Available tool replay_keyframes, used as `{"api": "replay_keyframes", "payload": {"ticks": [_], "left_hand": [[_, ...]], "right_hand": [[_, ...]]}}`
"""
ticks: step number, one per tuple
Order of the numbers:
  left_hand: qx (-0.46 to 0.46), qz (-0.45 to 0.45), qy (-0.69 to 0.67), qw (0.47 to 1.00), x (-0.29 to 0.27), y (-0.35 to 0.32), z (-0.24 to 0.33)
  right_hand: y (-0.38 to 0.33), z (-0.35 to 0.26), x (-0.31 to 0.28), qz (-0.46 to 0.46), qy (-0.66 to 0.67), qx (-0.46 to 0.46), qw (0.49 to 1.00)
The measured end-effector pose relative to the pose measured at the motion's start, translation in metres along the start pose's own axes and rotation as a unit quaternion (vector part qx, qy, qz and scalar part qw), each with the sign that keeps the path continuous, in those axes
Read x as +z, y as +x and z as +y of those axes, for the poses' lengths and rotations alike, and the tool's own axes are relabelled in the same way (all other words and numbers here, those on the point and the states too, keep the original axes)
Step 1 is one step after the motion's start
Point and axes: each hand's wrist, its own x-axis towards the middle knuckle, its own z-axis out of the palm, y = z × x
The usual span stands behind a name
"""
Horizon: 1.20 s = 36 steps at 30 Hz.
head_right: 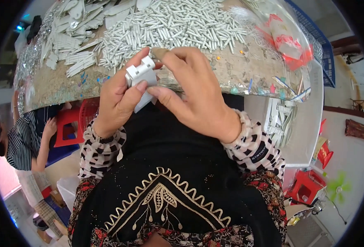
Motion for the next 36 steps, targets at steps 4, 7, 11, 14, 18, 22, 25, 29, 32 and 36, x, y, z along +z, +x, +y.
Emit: {"api": "replay_keyframes", "payload": {"ticks": [4, 7, 11, 14, 18, 22, 25, 29, 32, 36], "left_hand": [[0.025, -0.094, 0.040, 0.994, 0.003, 0.002, 0.003], [0.023, -0.066, -0.021, 0.997, 0.013, 0.000, -0.007], [-0.038, -0.102, -0.027, 0.994, 0.018, 0.000, -0.003], [-0.071, -0.061, -0.125, 0.988, 0.025, -0.001, -0.004], [-0.139, -0.139, -0.038, 0.980, 0.013, -0.004, -0.022], [-0.241, -0.175, -0.110, 0.948, 0.021, -0.007, -0.042], [-0.241, -0.186, -0.112, 0.946, 0.025, -0.009, -0.050], [-0.210, -0.164, -0.110, 0.958, 0.030, -0.008, -0.051], [-0.260, -0.178, -0.099, 0.944, 0.029, -0.006, -0.057], [-0.286, -0.143, -0.076, 0.945, 0.030, -0.006, -0.061]], "right_hand": [[0.009, 0.009, -0.011, -0.066, 0.037, -0.031, 0.997], [0.007, 0.015, -0.013, -0.120, 0.104, 0.008, 0.987], [0.001, 0.019, -0.013, -0.105, 0.098, 0.008, 0.990], [-0.004, 0.024, -0.010, -0.096, 0.086, 0.016, 0.992], [-0.013, 0.031, -0.004, -0.083, 0.141, 0.088, 0.983], [-0.038, 0.044, 0.011, -0.056, 0.244, 0.232, 0.940], [-0.051, 0.049, 0.014, -0.060, 0.255, 0.273, 0.926], [-0.054, 0.062, 0.015, -0.063, 0.264, 0.263, 0.926], [-0.057, 0.071, 0.020, -0.064, 0.272, 0.296, 0.913], [-0.047, 0.077, 0.014, -0.094, 0.245, 0.308, 0.915]]}}
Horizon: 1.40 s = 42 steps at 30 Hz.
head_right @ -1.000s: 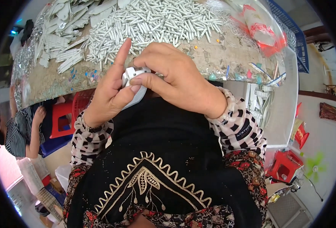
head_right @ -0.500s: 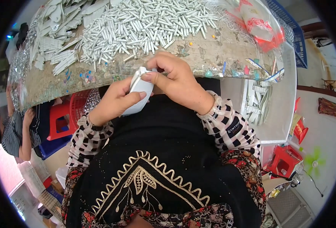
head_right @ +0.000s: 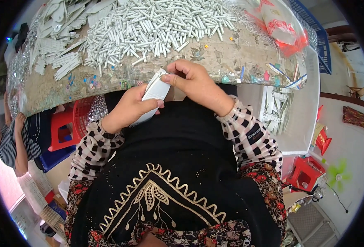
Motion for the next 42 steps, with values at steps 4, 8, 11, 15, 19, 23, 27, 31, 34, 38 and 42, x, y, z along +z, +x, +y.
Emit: {"api": "replay_keyframes", "payload": {"ticks": [4, 8, 11, 15, 19, 23, 27, 31, 34, 38, 42], "left_hand": [[-0.020, 0.047, 0.021, 0.998, -0.004, 0.003, 0.001], [-0.020, 0.052, 0.033, 0.998, -0.003, 0.004, 0.007], [-0.010, 0.069, 0.095, 0.993, -0.005, 0.006, 0.005], [0.038, 0.110, 0.305, 0.945, -0.007, 0.003, 0.023], [0.057, 0.125, 0.415, 0.899, -0.006, 0.005, 0.036], [0.053, 0.120, 0.452, 0.882, -0.005, 0.012, 0.037], [0.076, 0.105, 0.476, 0.870, -0.005, 0.018, 0.039], [0.083, 0.101, 0.488, 0.863, -0.005, 0.021, 0.036], [0.067, 0.096, 0.485, 0.867, -0.005, 0.022, 0.040], [0.065, 0.100, 0.493, 0.862, -0.006, 0.021, 0.038], [0.070, 0.097, 0.489, 0.864, -0.007, 0.021, 0.039]], "right_hand": [[0.024, -0.004, -0.027, 0.073, -0.290, -0.148, 0.943], [0.043, -0.004, -0.038, 0.083, -0.542, -0.246, 0.799], [0.050, 0.000, -0.039, 0.036, -0.586, -0.261, 0.766], [0.052, 0.010, -0.047, 0.018, -0.570, -0.285, 0.771], [0.037, 0.012, -0.038, 0.101, -0.456, -0.235, 0.853], [0.029, 0.007, -0.014, 0.092, 0.026, -0.054, 0.994], [0.032, 0.020, -0.008, 0.097, 0.111, -0.031, 0.989], [0.032, 0.026, -0.005, 0.108, 0.149, -0.021, 0.983], [0.031, 0.032, -0.002, 0.123, 0.112, -0.038, 0.985], [0.027, 0.019, 0.004, 0.149, -0.055, -0.105, 0.982], [0.027, 0.012, 0.001, 0.144, -0.296, -0.295, 0.897]]}}
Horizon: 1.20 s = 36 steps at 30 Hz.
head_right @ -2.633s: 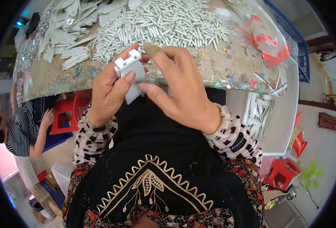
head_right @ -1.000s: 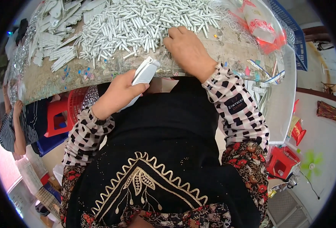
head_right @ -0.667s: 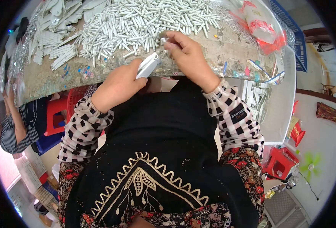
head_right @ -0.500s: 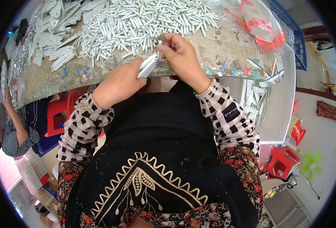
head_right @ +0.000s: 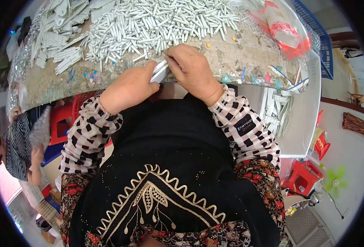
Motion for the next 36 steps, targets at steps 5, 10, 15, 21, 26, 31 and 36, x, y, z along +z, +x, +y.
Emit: {"api": "replay_keyframes", "payload": {"ticks": [5, 10, 15, 21, 26, 31, 36], "left_hand": [[-0.009, 0.000, -0.008, 1.000, 0.000, 0.000, 0.002], [0.018, 0.015, 0.026, 0.999, 0.003, -0.002, 0.000], [-0.001, 0.003, 0.027, 1.000, 0.001, -0.002, 0.005], [0.041, 0.047, 0.034, 0.998, 0.009, -0.006, -0.003], [0.044, 0.040, 0.058, 0.997, 0.007, -0.003, 0.002], [0.018, 0.022, 0.027, 0.999, 0.007, -0.005, -0.004], [0.048, 0.019, 0.021, 0.998, 0.014, -0.005, -0.008]], "right_hand": [[-0.011, -0.008, 0.007, 0.036, 0.038, 0.083, 0.995], [-0.015, -0.017, 0.011, 0.052, -0.012, 0.079, 0.995], [0.010, -0.016, -0.019, 0.005, -0.054, 0.025, 0.998], [0.082, -0.009, 0.004, -0.115, 0.069, 0.009, 0.991], [0.079, -0.003, 0.029, -0.278, -0.024, 0.000, 0.960], [0.078, -0.005, 0.039, -0.301, -0.057, 0.032, 0.951], [0.062, 0.001, 0.041, -0.247, -0.051, 0.043, 0.967]]}}
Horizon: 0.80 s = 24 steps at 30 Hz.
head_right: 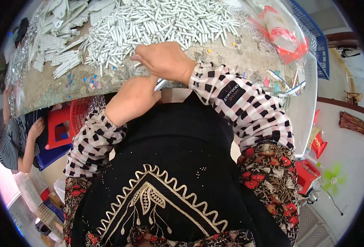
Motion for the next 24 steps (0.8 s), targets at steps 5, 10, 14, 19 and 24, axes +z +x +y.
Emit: {"api": "replay_keyframes", "payload": {"ticks": [5, 10, 14, 19, 24], "left_hand": [[-0.026, 0.026, -0.037, 0.999, -0.001, -0.003, 0.000], [-0.053, 0.099, -0.248, 0.962, -0.004, -0.002, -0.002], [0.012, 0.175, -0.596, 0.783, 0.001, 0.021, 0.025], [0.024, 0.066, -0.754, 0.653, 0.004, 0.042, 0.060], [-0.003, -0.036, -0.668, 0.743, 0.041, 0.045, 0.058]], "right_hand": [[-0.005, -0.002, -0.010, 0.101, 0.027, -0.035, 0.994], [-0.063, -0.021, -0.031, 0.272, 0.342, 0.186, 0.880], [-0.110, -0.048, 0.000, 0.178, 0.566, 0.229, 0.772], [-0.145, -0.045, -0.027, 0.039, 0.613, 0.315, 0.724], [-0.193, -0.037, -0.047, 0.197, 0.332, 0.340, 0.858]]}}
